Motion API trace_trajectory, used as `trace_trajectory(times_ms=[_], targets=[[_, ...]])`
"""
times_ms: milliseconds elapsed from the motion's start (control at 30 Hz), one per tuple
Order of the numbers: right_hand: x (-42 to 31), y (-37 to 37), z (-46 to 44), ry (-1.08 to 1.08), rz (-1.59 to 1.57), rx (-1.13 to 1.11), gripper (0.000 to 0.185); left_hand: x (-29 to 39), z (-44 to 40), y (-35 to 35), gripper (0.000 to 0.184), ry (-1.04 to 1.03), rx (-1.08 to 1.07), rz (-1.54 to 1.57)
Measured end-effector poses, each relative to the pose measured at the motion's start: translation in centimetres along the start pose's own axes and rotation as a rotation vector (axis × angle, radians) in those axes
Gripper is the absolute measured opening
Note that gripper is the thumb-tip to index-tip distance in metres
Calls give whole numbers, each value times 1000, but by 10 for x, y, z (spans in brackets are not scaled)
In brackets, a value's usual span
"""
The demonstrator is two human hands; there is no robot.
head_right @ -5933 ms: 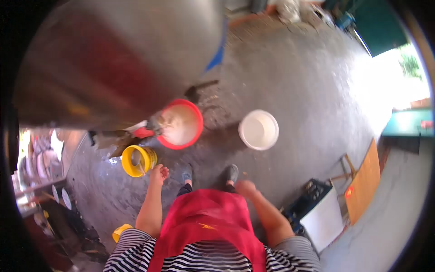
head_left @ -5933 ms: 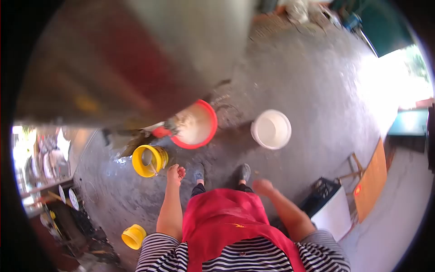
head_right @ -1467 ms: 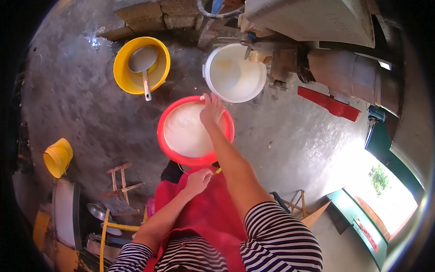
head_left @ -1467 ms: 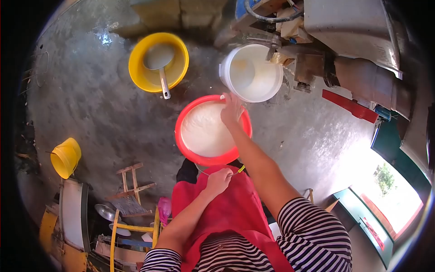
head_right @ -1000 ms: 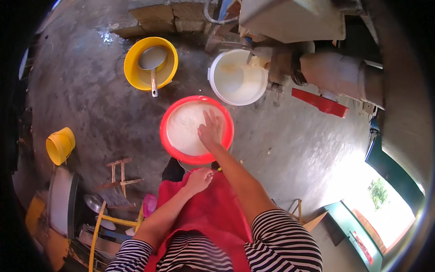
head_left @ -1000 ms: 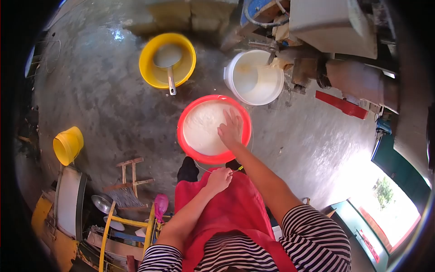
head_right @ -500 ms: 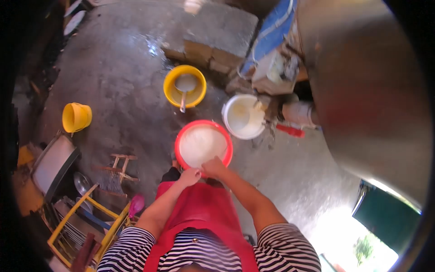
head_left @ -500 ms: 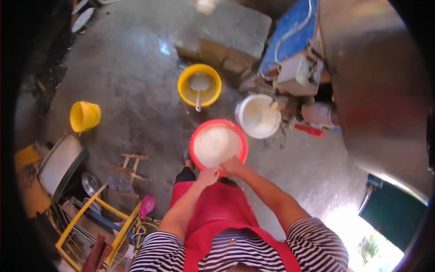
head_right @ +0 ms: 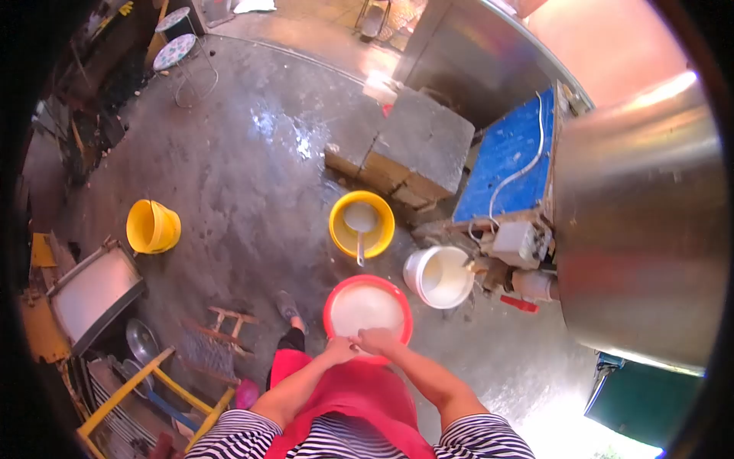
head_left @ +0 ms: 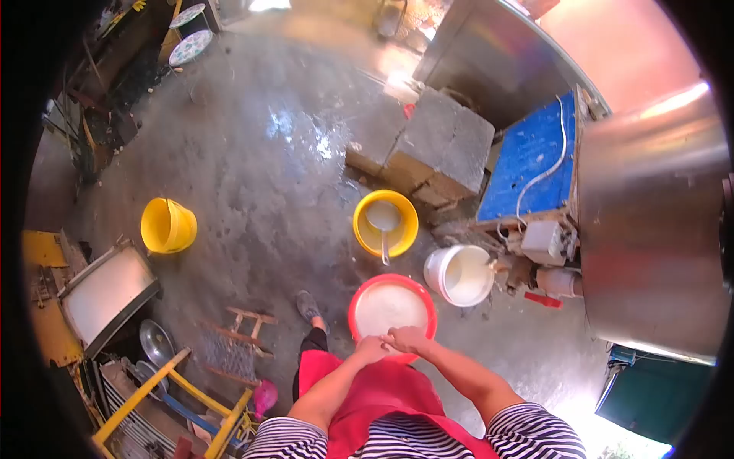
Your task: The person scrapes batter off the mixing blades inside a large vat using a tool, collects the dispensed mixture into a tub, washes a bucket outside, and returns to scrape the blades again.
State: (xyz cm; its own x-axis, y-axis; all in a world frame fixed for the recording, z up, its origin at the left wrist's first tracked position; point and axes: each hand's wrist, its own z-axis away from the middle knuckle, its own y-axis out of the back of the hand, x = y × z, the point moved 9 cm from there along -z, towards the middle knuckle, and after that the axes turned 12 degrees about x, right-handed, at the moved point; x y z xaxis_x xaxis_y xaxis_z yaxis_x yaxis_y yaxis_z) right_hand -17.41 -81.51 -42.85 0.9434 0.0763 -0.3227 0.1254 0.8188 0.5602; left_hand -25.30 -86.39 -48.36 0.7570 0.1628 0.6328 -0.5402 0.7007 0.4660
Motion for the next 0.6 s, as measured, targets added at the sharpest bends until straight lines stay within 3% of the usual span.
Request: trace_trajectory(times_ms=[67,167,300,367,600], targets=[[-36,29,5,16,-56,39,63,-4,6,40,29,-73,65,50],[-87,65,2,29,-84,100,64,2,40,136,29,-13,104,100],[-171,130,-8,39,-119,49,62,-14,62,241,28,-38,206,122],[-214,168,-20,140,-194,119,60,-23,69,301,26,-81,360,215],[-346,289,-88,381,-362,167,59,-64,67,497,20,-61,660,-22]])
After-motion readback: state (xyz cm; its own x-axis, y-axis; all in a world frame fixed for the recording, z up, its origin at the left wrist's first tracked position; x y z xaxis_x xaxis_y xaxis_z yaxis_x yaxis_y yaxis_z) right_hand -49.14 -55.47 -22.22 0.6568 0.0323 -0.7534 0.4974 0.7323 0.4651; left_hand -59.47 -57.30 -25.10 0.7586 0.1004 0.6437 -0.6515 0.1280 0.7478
